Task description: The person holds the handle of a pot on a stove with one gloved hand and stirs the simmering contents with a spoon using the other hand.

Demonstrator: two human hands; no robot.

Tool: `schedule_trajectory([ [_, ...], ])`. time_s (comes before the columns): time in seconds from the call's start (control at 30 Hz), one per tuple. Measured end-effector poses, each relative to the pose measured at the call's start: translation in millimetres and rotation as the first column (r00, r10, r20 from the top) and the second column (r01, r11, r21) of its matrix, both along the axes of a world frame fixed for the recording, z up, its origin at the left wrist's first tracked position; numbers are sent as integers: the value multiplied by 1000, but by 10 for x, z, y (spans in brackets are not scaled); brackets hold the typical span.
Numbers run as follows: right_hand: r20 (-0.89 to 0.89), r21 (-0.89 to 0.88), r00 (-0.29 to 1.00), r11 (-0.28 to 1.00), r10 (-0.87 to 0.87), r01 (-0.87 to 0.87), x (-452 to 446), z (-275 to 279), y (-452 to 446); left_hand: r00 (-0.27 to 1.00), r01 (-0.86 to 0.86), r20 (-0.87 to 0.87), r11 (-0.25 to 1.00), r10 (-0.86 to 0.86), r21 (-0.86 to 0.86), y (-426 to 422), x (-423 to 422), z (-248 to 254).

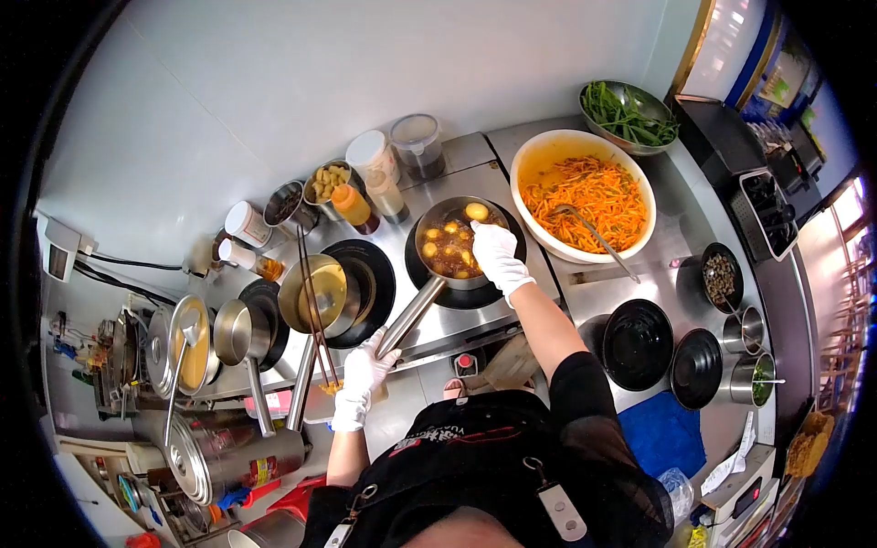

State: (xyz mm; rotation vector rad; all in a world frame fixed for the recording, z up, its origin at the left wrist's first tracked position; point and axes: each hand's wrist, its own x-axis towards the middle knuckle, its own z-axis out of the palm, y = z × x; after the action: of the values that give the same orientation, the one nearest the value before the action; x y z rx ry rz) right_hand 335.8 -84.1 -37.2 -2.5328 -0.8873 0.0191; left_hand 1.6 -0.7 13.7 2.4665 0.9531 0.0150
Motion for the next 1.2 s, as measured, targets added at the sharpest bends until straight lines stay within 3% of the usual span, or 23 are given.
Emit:
schedule_trajectory([
  [0.1, 12, -108, 999, 993, -42, 43, 42, 20, -100, 1000, 8, 15, 1000, -8, 8, 10, -7, -20],
  [0.33, -62, -107, 994, 990, -93, 86, 27, 138, -483, 996, 30, 85, 997, -35, 64, 41, -43, -126],
  [0.4, -57, -63, 998, 998, -8, 5, 24, 143, -534, 996, 34, 77, 996, -40, 79, 44, -34, -114],
  [0.63, 71, 90, 996, 994, 49, -55, 38, 469, -778, 1000, 13, 19, 1000, -13, 1, 40, -19, -81],
  [0.7, 38, 14, 998, 999, 45, -46, -26, 779, -902, 994, 41, 101, 997, -48, 69, 57, -49, -165],
  [0.9, 14, -187, 984, 968, 175, -170, -111, 1183, -1171, 998, 28, 57, 999, -31, 39, 55, -35, -119],
  [1.2, -136, -398, 976, 892, 173, -214, -143, 842, -844, 997, 30, 69, 997, -35, 68, 65, -51, -173],
])
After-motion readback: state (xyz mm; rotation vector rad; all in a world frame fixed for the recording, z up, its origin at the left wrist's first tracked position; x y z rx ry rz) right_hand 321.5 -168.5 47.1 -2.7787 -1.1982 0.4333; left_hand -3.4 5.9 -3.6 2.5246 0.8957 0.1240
